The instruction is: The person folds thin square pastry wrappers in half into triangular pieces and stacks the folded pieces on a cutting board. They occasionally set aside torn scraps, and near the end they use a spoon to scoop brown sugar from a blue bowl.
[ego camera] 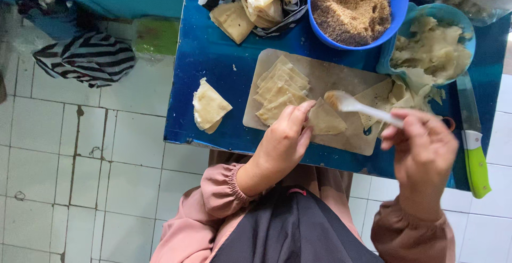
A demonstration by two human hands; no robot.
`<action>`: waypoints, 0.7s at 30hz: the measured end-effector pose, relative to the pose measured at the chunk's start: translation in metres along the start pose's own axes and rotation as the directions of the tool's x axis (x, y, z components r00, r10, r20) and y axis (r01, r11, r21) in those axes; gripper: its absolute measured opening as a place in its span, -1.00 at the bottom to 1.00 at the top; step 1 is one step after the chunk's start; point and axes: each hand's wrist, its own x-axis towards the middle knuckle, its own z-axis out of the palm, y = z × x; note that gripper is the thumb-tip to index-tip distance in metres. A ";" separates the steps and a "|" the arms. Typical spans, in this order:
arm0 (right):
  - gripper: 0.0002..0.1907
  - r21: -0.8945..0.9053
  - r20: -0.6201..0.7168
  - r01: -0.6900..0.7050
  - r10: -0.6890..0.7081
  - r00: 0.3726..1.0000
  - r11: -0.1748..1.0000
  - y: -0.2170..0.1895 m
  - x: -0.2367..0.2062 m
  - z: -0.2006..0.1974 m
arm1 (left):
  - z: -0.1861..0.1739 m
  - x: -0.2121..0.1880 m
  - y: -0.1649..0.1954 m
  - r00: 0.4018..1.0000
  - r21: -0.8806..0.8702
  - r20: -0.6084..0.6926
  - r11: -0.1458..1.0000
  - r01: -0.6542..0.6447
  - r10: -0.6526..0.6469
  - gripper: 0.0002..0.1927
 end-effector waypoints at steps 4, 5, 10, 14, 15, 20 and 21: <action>-0.77 -0.194 0.042 0.047 -0.040 0.998 0.980 0.013 -0.030 -0.007 | 0.000 -0.001 -0.003 1.000 -0.035 -0.006 0.999 0.016 -0.016 -0.42; -0.78 -0.261 0.055 0.076 -0.064 0.996 0.962 0.015 -0.035 -0.008 | 0.001 -0.001 -0.003 1.000 -0.041 -0.012 0.999 0.018 -0.019 -0.42; -0.82 -0.467 0.272 0.382 -0.281 0.920 0.797 0.023 -0.047 -0.014 | 0.002 -0.003 -0.003 0.999 -0.068 -0.033 0.997 0.021 -0.023 -0.40; -0.80 -0.498 0.421 0.574 -0.398 0.815 0.650 0.019 -0.051 -0.011 | 0.002 -0.002 -0.002 0.999 -0.089 -0.029 0.996 0.027 -0.029 -0.39; -0.79 -0.520 0.436 0.588 -0.399 0.807 0.620 0.017 -0.052 -0.010 | 0.003 -0.001 -0.001 0.999 -0.098 -0.023 0.995 0.036 -0.038 -0.39; -0.81 -0.542 0.479 0.675 -0.475 0.738 0.501 0.008 -0.053 -0.005 | 0.006 -0.002 0.000 0.999 -0.133 -0.025 0.991 0.029 -0.033 -0.41; -0.83 -0.549 0.454 0.679 -0.508 0.732 0.488 0.006 -0.049 -0.004 | 0.007 -0.003 -0.001 0.999 -0.149 -0.023 0.989 0.025 -0.029 -0.42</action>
